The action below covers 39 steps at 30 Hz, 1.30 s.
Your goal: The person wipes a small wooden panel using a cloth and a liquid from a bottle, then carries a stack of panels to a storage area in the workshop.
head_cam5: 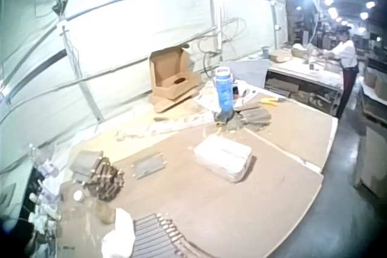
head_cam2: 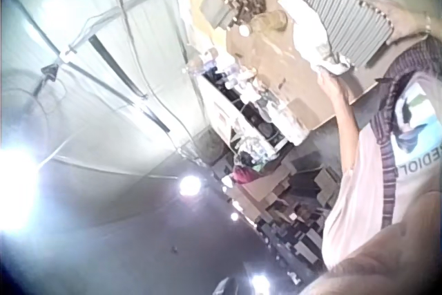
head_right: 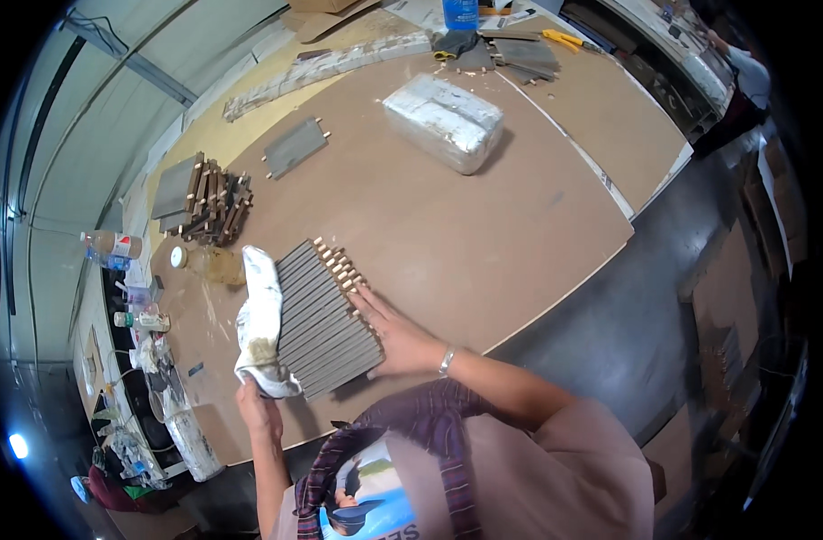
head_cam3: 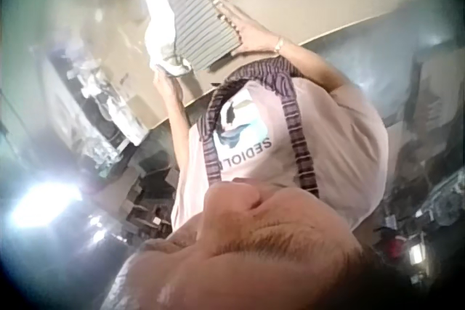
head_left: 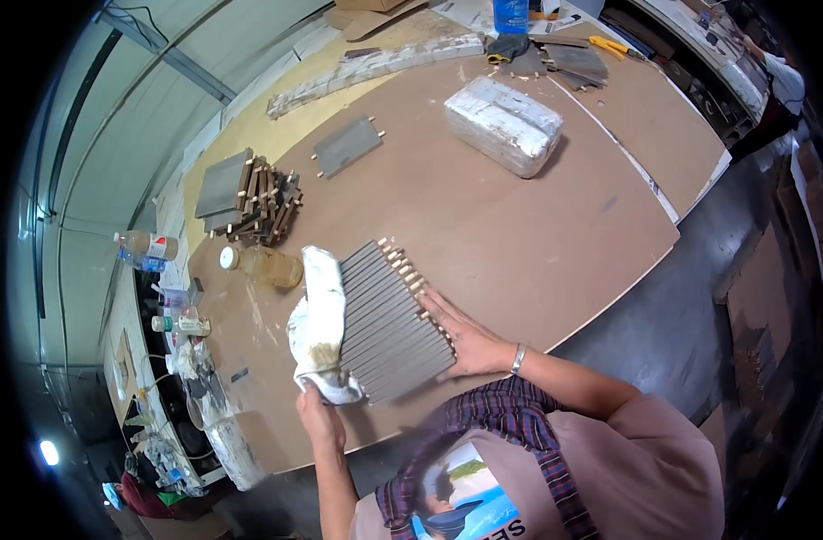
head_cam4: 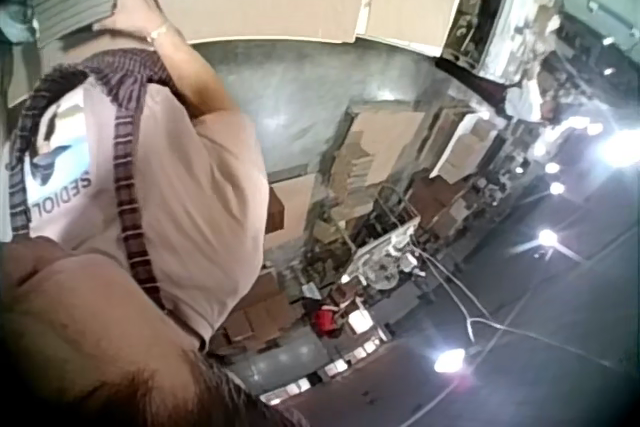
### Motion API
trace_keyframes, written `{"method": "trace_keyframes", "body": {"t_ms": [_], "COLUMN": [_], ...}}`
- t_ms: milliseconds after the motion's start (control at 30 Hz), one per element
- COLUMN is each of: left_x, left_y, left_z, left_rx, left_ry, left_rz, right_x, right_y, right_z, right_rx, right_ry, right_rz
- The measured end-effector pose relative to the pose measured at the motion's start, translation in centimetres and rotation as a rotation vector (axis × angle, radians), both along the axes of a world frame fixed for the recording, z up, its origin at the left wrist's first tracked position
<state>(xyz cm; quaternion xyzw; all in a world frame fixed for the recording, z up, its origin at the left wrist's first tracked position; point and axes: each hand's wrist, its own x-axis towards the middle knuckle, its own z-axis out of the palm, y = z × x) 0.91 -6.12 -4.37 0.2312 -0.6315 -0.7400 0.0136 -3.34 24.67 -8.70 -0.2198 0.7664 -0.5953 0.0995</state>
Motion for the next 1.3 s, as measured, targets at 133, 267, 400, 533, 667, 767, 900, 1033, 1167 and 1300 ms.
{"method": "trace_keyframes", "body": {"t_ms": [133, 267, 400, 533, 667, 767, 900, 1033, 1167, 1300], "left_x": [0.9, 0.3, -1.4, -4.0, -4.8, -2.2, -1.8, -1.8, 2.8, 2.1], "left_y": [0.7, 2.3, -0.5, 8.9, 8.8, 0.0, 3.5, 13.7, 2.2, 3.9], "left_z": [-2.6, -1.0, 2.5, 2.4, 2.4, 2.2, 1.4, 2.8, 1.5, 2.5], "left_rx": [0.121, 0.118, -0.304, -1.144, -1.327, -1.281, -1.119, -1.393, -1.416, -1.413], "left_ry": [-0.023, -0.004, 0.041, 0.435, 0.358, 0.188, 0.218, 0.528, 0.298, 0.228], "left_rz": [-0.034, -0.004, -0.166, -0.642, -0.956, -0.768, -0.562, -1.200, -0.882, -0.764], "right_x": [0.0, 0.2, 0.2, 0.5, 0.5, 0.6, 0.6, 0.6, 0.8, 0.8], "right_y": [-0.7, -0.8, -0.4, -0.8, -0.3, -0.2, -0.8, -0.4, -0.3, -0.6], "right_z": [-1.3, -1.7, -1.0, -1.1, -1.6, -1.3, -1.0, -2.1, -1.0, -0.8], "right_rx": [-0.039, -0.022, 0.021, 0.050, 0.041, 0.011, -0.016, -0.027, 0.012, 0.005], "right_ry": [-0.016, 0.030, 0.034, 0.077, 0.054, 0.033, 0.007, -0.097, 0.018, 0.004], "right_rz": [0.037, 0.000, -0.022, -0.038, -0.068, -0.070, -0.069, -0.064, -0.100, -0.067]}}
